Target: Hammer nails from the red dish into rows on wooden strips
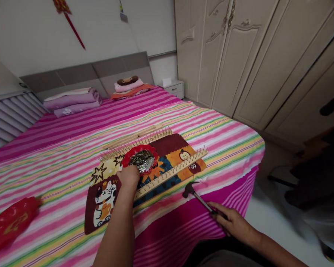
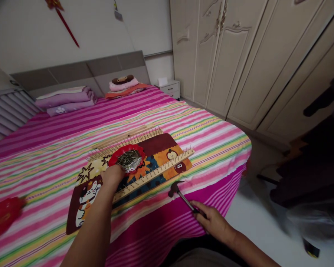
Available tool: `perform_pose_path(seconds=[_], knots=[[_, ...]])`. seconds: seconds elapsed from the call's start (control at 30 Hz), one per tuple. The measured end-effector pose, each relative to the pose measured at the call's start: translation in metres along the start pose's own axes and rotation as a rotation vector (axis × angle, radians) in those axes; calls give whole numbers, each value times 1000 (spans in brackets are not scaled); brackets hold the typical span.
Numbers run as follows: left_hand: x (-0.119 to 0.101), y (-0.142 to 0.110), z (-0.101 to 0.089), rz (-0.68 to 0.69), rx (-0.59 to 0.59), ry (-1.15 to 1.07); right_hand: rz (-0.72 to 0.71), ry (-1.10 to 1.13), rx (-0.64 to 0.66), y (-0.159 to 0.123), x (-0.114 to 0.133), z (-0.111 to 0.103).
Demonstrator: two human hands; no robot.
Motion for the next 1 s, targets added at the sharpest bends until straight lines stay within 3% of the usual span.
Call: perform_pose_path(seconds=[0.1, 0.27, 0.5, 0.67, 0.8, 0.9, 1.0], knots=[[1, -2, -2, 30, 9, 10, 38, 27, 29, 0, -4, 3], [10, -11, -21, 79, -65, -72, 68, 46, 18, 1, -9, 5], [51, -47, -30, -98, -78, -730, 67, 16, 47, 0, -4, 5], [79, -89, -15, -215, -71, -948, 80, 7, 40, -1, -5, 4], [95, -118, 15, -260, -24, -1027, 75, 20, 31, -2, -5, 4], [110, -136, 37, -310, 1, -960, 59, 3, 37, -2, -4, 4], [127, -148, 45, -389, -3, -816, 60, -18, 46, -2, -7, 4]])
Point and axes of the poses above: each hand's wrist, its own y-axis towards the middle knuckle, its own z-axis out of the palm, x = y × z, the point moved 9 cm from there along y, towards the middle knuckle, and after that the axes turned 7 degrees about -x, right-handed, at the moved point
